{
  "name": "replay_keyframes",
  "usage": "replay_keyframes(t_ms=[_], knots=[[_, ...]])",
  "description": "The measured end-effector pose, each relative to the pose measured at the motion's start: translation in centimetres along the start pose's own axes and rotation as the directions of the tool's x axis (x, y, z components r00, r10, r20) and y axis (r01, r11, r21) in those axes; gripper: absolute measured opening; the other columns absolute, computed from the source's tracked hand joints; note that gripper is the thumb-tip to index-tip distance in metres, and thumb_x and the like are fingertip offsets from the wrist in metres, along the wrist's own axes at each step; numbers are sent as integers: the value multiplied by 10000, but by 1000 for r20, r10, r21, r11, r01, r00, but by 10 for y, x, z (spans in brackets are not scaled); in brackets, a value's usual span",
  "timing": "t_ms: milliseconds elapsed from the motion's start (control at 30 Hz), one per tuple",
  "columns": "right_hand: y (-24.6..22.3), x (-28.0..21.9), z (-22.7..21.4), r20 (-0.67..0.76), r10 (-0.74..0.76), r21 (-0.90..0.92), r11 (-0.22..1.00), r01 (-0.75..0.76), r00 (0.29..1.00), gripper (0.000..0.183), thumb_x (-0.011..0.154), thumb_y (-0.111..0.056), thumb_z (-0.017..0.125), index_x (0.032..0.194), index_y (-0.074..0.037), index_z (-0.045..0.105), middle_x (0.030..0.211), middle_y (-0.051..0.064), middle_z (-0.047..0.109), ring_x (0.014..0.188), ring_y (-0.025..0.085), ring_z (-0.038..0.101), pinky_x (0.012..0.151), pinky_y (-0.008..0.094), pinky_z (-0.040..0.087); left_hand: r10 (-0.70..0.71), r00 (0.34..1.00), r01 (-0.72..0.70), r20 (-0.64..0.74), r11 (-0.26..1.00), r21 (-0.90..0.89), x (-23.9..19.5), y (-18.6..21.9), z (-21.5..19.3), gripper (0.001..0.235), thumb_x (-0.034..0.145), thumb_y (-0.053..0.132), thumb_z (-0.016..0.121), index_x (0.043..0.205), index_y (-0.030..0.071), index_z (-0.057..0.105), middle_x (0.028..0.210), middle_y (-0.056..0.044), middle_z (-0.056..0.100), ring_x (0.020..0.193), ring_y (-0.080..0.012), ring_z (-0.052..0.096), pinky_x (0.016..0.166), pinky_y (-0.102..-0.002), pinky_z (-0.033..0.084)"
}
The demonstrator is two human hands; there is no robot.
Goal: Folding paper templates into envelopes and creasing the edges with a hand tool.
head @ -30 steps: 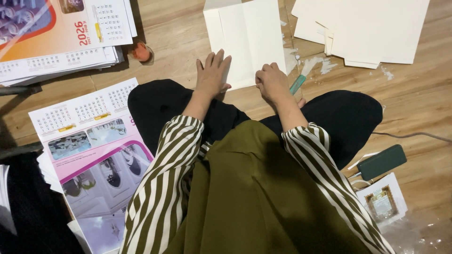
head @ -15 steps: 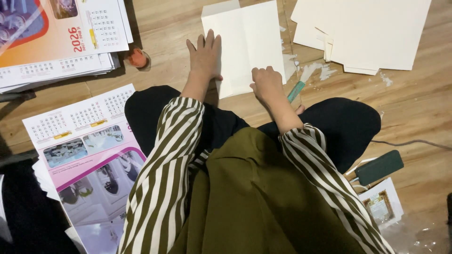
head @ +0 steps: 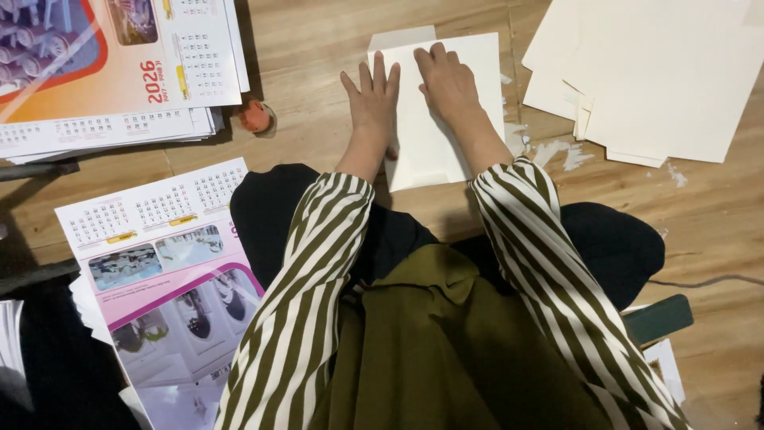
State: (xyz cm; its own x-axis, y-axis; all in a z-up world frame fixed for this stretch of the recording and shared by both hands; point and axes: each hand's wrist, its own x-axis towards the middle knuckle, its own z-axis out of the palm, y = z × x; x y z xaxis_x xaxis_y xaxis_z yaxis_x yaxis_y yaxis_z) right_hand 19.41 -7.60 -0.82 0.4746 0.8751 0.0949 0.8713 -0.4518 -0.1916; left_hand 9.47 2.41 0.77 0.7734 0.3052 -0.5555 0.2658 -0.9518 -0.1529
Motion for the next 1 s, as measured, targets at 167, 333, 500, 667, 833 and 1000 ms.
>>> replay_keyframes(t_ms=[167, 333, 500, 667, 833, 1000], knots=[[1, 34, 11, -60, -106, -147, 985, 96, 993, 703, 679, -89, 726, 1301, -93, 398, 1343, 129, 325, 950, 274, 527, 716, 335, 475, 1, 999, -2, -42, 1000, -27, 12, 1, 15, 1371, 387, 507, 823, 1417, 53, 39, 1451, -245, 45, 1318, -412, 143, 968, -646, 188], [-2, 48, 13, -65, -253, -277, 934, 227, 965, 550, 732, -127, 629, 1257, -90, 468, 1070, 75, 537, 1038, 253, 406, 893, 342, 289, 4, 1000, -4, -3, 999, 39, 5, -1, 11, 1484, 328, 625, 818, 1402, 50, -30, 1461, -213, 80, 1314, -393, 162, 973, -637, 186], [-6, 30, 16, -165, -267, -119, 961, 250, 949, 199, 810, -157, 592, 990, -71, 598, 942, 80, 524, 849, 222, 515, 738, 310, 449, -18, 988, 27, -150, 998, 58, 7, 3, 21, 1481, 248, 659, 796, 1387, -13, 130, 1379, -178, 246, 1191, -351, 286, 961, -615, 192], [-20, 9, 4, -146, -272, -101, 960, 259, 951, 418, 762, -62, 586, 1165, 7, 504, 1105, 152, 492, 1015, 280, 478, 826, 329, 433, -9, 956, 41, -295, 994, 102, 14, 4, 38, 1064, 509, 506, 679, 1373, 19, 294, 1372, -166, 160, 1214, -390, 137, 970, -637, 90], [-24, -2, 13, -125, -200, -62, 979, 194, 972, 505, 768, -13, 584, 1251, 18, 441, 1236, 195, 426, 1146, 336, 410, 958, 411, 354, 13, 994, -17, -111, 999, -34, 22, -6, 33, 1505, 227, 658, 804, 1413, 16, 137, 1431, -305, -32, 1315, -446, -28, 1007, -609, -21], [-18, -10, 19, 67, 5, 5, 1000, -5, 998, 614, 777, 20, 463, 1353, 88, 263, 1388, 260, 294, 1301, 349, 232, 1074, 454, 117, -10, 991, 13, -135, 1000, 21, 21, -5, 35, 1516, 198, 697, 779, 1419, 53, 152, 1443, -298, 37, 1326, -433, 25, 992, -626, -46]])
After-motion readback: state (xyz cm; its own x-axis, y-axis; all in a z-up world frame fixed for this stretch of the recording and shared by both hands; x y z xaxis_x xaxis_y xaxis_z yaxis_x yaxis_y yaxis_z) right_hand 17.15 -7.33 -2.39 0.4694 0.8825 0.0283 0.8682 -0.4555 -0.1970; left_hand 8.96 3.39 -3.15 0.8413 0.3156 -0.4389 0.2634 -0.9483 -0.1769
